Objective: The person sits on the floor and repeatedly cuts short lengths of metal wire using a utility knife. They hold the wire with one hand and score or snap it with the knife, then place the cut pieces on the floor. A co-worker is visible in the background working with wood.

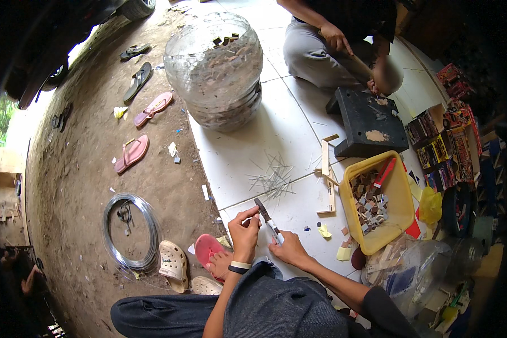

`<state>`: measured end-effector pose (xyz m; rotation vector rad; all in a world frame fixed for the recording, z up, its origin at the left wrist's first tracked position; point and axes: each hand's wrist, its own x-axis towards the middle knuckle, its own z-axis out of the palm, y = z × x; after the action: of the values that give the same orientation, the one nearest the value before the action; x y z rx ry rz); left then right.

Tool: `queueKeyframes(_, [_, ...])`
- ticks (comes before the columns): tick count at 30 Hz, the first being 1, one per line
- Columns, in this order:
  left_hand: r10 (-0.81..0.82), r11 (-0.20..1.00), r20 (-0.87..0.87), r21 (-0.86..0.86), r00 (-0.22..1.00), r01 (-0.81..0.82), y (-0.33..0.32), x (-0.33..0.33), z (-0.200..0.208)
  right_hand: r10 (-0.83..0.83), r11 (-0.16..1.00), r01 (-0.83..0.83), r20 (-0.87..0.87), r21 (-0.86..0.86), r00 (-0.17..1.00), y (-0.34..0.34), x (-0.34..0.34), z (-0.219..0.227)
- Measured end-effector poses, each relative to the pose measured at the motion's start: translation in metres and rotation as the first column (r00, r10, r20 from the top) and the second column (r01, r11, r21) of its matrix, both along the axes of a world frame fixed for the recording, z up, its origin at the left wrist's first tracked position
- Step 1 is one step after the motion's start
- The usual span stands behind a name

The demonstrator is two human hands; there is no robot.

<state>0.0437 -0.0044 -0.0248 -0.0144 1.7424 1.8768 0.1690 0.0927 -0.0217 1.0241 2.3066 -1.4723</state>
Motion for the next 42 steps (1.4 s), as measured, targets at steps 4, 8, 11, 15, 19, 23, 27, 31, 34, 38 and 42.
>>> queueKeyframes(4, [0.012, 0.996, -0.008, -0.089, 1.0, -0.013, -0.001, -0.003, 0.002, -0.013, 0.997, 0.009, 0.052, 0.077, 0.999, -0.004, -0.007, 0.007])
queueKeyframes(8, [0.061, 0.995, -0.014, -0.073, 0.998, -0.062, -0.002, -0.006, 0.007, -0.115, 0.992, 0.113, 0.028, 0.061, 0.993, 0.005, -0.012, 0.014])
queueKeyframes(11, [0.068, 0.998, 0.007, 0.004, 0.998, -0.068, 0.0, -0.009, 0.012, -0.072, 0.99, 0.088, -0.141, 0.112, 0.987, 0.005, -0.004, 0.019])
queueKeyframes(15, [0.076, 0.997, 0.016, 0.027, 0.997, -0.076, 0.001, -0.01, 0.015, -0.022, 0.995, 0.044, -0.225, 0.092, 0.974, -0.005, 0.007, 0.022])
queueKeyframes(19, [0.081, 0.996, 0.025, 0.04, 0.996, -0.082, 0.0, -0.01, 0.017, -0.024, 0.994, 0.046, -0.2, 0.103, 0.979, -0.009, 0.008, 0.026])
queueKeyframes(23, [0.009, 1.0, 0.007, -0.01, 1.0, -0.009, 0.001, -0.008, 0.02, -0.117, 0.992, 0.123, -0.14, 0.037, 0.983, -0.006, -0.001, 0.025])
queueKeyframes(27, [-0.009, 1.0, -0.025, -0.017, 1.0, 0.008, 0.007, -0.001, 0.023, -0.155, 0.979, 0.182, -0.244, 0.09, 0.957, 0.005, -0.012, 0.019])
queueKeyframes(31, [0.022, 0.998, -0.044, -0.052, 0.999, -0.025, 0.004, -0.005, 0.021, -0.088, 0.987, 0.119, -0.252, 0.111, 0.964, 0.003, -0.008, 0.018])
queueKeyframes(34, [0.023, 0.998, -0.07, -0.052, 0.997, -0.026, 0.003, -0.006, 0.018, -0.019, 0.992, 0.05, -0.257, 0.115, 0.966, -0.008, 0.0, 0.02])
queueKeyframes(38, [0.056, 0.998, -0.012, 0.011, 0.998, -0.056, 0.003, -0.004, 0.015, -0.015, 0.997, 0.032, -0.241, 0.068, 0.97, -0.013, 0.003, 0.021])
queueKeyframes(42, [0.019, 0.999, 0.041, 0.027, 0.999, -0.02, 0.001, -0.003, 0.015, -0.027, 0.996, 0.048, -0.249, 0.079, 0.968, -0.011, 0.003, 0.023])
